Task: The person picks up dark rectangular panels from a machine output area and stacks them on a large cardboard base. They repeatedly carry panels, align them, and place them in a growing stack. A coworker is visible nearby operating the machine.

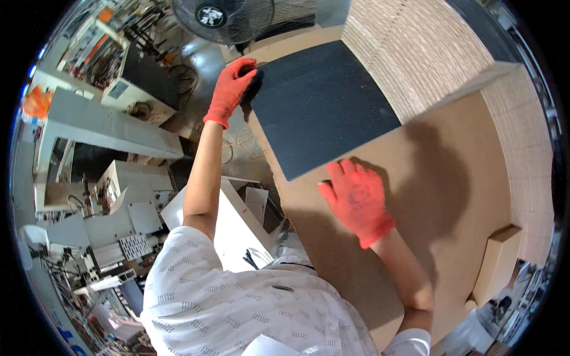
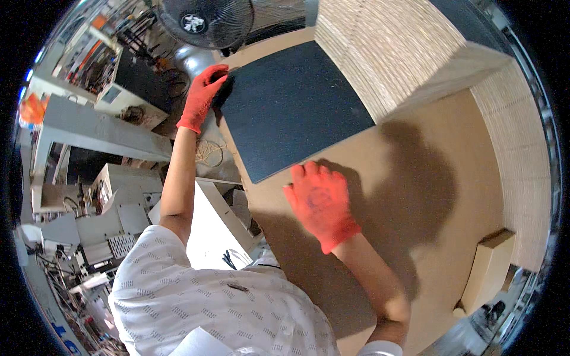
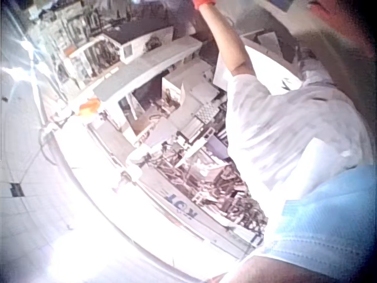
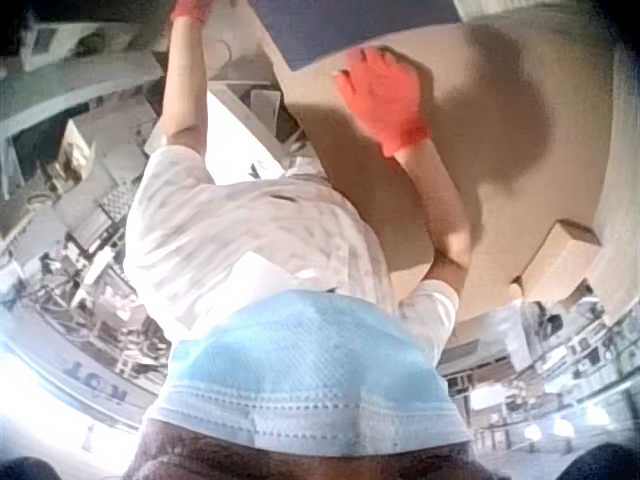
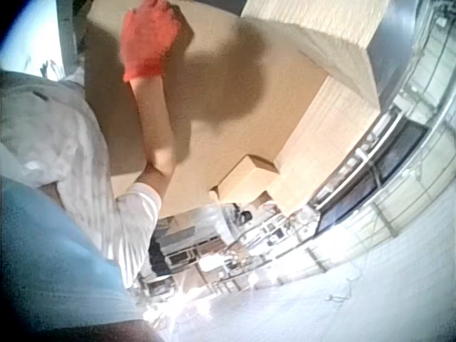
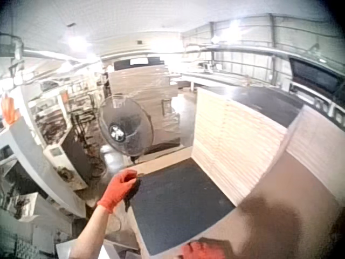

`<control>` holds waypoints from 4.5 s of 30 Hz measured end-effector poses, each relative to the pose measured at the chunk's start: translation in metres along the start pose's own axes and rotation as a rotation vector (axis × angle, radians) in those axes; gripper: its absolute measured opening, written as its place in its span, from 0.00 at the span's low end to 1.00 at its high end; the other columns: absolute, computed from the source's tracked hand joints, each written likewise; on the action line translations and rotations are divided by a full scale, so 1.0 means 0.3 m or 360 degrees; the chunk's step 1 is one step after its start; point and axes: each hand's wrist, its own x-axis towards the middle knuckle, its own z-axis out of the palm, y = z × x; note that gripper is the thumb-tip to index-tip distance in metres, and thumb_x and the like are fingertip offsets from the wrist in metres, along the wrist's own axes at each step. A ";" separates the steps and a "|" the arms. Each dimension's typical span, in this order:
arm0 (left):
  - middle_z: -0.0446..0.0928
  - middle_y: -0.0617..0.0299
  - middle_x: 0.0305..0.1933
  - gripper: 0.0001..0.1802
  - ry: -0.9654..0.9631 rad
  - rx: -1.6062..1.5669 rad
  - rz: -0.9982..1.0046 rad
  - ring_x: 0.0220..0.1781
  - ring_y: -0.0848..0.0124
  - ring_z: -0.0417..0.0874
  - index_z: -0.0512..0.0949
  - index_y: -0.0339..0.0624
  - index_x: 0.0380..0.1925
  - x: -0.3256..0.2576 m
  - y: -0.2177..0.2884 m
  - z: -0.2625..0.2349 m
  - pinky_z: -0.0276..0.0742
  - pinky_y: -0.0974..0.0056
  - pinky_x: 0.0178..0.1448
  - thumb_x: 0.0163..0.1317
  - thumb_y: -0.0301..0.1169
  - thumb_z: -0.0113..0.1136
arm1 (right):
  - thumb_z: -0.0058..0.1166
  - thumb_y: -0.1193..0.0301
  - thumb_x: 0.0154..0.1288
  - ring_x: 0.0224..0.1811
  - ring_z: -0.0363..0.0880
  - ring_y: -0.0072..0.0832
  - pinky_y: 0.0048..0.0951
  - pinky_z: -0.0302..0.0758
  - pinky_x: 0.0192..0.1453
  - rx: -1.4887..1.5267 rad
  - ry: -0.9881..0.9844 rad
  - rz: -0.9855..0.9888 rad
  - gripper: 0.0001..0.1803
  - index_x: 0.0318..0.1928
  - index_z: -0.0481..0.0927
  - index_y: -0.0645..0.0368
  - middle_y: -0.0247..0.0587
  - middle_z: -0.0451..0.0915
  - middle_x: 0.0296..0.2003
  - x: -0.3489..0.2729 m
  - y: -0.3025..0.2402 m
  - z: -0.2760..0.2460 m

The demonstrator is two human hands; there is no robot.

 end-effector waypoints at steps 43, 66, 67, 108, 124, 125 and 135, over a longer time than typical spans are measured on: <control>0.64 0.46 0.73 0.21 0.0281 0.0108 0.0117 0.78 0.58 0.59 0.75 0.34 0.59 -0.093 -0.117 0.068 0.51 0.59 0.78 0.72 0.36 0.56 | 0.55 0.61 0.68 0.31 0.81 0.52 0.50 0.75 0.33 0.0394 0.0488 0.0822 0.11 0.34 0.76 0.54 0.49 0.80 0.27 -0.064 0.451 0.035; 0.57 0.50 0.78 0.20 0.0271 -0.0115 -0.0097 0.79 0.60 0.56 0.74 0.34 0.58 -0.087 -0.134 0.060 0.49 0.60 0.79 0.75 0.36 0.52 | 0.49 0.57 0.72 0.37 0.83 0.51 0.53 0.74 0.40 0.0255 0.0245 0.0946 0.12 0.43 0.77 0.51 0.48 0.84 0.32 0.031 0.528 0.022; 0.58 0.50 0.77 0.20 0.0277 -0.0207 -0.0120 0.79 0.60 0.56 0.74 0.34 0.59 -0.083 -0.144 0.055 0.50 0.60 0.78 0.75 0.36 0.52 | 0.49 0.57 0.72 0.37 0.82 0.51 0.53 0.74 0.40 0.0248 0.0231 0.0961 0.12 0.43 0.76 0.51 0.48 0.84 0.31 0.035 0.525 0.021; 0.57 0.50 0.77 0.24 0.0297 -0.0235 -0.0056 0.79 0.60 0.56 0.71 0.32 0.60 -0.101 -0.103 0.086 0.51 0.59 0.78 0.74 0.40 0.53 | 0.51 0.57 0.72 0.38 0.82 0.50 0.48 0.75 0.40 0.0323 0.0297 0.0902 0.14 0.39 0.75 0.54 0.46 0.83 0.33 0.015 0.525 0.018; 0.57 0.47 0.76 0.22 0.0196 -0.0052 0.0063 0.79 0.58 0.55 0.73 0.34 0.59 -0.094 -0.129 0.069 0.51 0.58 0.78 0.74 0.40 0.52 | 0.54 0.57 0.70 0.39 0.83 0.49 0.49 0.75 0.41 0.0339 0.0310 0.0907 0.13 0.41 0.75 0.53 0.45 0.84 0.35 0.026 0.516 0.013; 0.57 0.47 0.76 0.22 0.0210 -0.0049 0.0052 0.78 0.58 0.56 0.73 0.35 0.59 -0.095 -0.124 0.071 0.51 0.58 0.78 0.74 0.40 0.52 | 0.54 0.57 0.70 0.39 0.83 0.49 0.49 0.75 0.41 0.0328 0.0321 0.0898 0.13 0.41 0.75 0.53 0.45 0.84 0.35 0.023 0.520 0.015; 0.60 0.47 0.74 0.21 0.0298 -0.0218 0.0009 0.76 0.57 0.59 0.73 0.34 0.56 -0.097 -0.113 0.080 0.51 0.58 0.77 0.73 0.40 0.53 | 0.52 0.58 0.71 0.38 0.82 0.49 0.48 0.74 0.41 0.0349 0.0413 0.0858 0.13 0.39 0.74 0.54 0.46 0.83 0.34 0.009 0.521 0.040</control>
